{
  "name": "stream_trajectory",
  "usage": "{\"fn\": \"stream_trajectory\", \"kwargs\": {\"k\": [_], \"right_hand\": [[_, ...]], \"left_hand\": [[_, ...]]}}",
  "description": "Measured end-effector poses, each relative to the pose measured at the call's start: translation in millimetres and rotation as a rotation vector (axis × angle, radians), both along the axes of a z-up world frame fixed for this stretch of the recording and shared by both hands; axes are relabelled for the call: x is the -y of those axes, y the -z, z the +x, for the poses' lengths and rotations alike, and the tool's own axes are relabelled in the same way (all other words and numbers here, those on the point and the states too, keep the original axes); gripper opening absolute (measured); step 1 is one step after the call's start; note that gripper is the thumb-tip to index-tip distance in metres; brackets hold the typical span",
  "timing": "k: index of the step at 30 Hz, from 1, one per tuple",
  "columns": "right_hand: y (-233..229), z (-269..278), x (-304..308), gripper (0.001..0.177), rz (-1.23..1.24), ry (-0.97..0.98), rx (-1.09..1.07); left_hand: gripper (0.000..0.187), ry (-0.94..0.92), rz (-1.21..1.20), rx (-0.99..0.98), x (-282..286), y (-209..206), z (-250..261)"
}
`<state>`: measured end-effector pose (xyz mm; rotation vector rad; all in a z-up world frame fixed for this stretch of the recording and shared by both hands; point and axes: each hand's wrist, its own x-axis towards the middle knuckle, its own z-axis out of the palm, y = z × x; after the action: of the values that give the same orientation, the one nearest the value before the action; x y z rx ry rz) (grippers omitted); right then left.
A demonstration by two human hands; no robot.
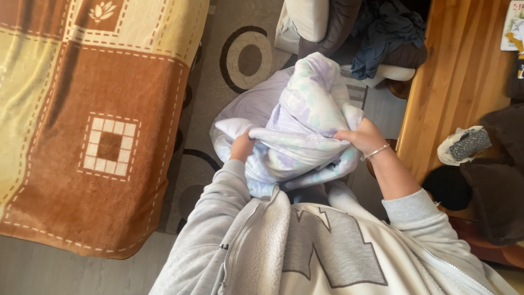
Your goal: The person folds a light-colored patterned duvet on a chair, then spreads it over a bed and smooths the surface. The person adjusts the duvet edges and corners to cover the mattress evenly.
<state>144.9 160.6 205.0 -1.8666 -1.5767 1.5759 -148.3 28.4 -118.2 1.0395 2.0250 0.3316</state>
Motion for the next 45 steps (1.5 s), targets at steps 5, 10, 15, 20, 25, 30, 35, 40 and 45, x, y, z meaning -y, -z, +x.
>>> {"fn": "stream_trajectory", "kwargs": {"k": [5,10,15,20,25,30,35,40,45], "right_hand": [[32,-6,-25,0.081,0.082,-0.088,0.085],[70,-32,-60,0.087,0.153,-0.186,0.281],[63,-105,-74,0.081,0.266,-0.283,0.17],[34,-183,-74,0.073,0.358,-0.398,0.091],[21,-242,-92,0.068,0.395,-0.485,-0.066],[8,-307,-136,0.063,0.413,-0.548,-0.131],[15,-376,-197,0.059,0.44,-0.599,-0.125],[3,-439,-221,0.065,0.362,-0.648,-0.058],[-24,-506,-227,0.066,0.344,-0.631,-0.061]], "left_hand": [[0.033,-0.261,0.054,-0.007,3,-85,-37],[0.014,-0.78,0.492,0.094,20,-184,-71],[0.028,-0.865,0.866,0.199,9,-319,-63],[0.029,-0.896,1.038,0.239,-9,-337,-85],[0.032,-0.965,1.059,0.242,-33,-240,-143],[0.03,-1.006,1.087,0.207,-63,-256,-184],[0.033,-1.115,1.131,0.19,-103,-274,-230],[0.03,-1.133,1.125,0.154,-128,-280,-281],[0.028,-1.117,1.122,0.148,-149,-293,-342]]}}
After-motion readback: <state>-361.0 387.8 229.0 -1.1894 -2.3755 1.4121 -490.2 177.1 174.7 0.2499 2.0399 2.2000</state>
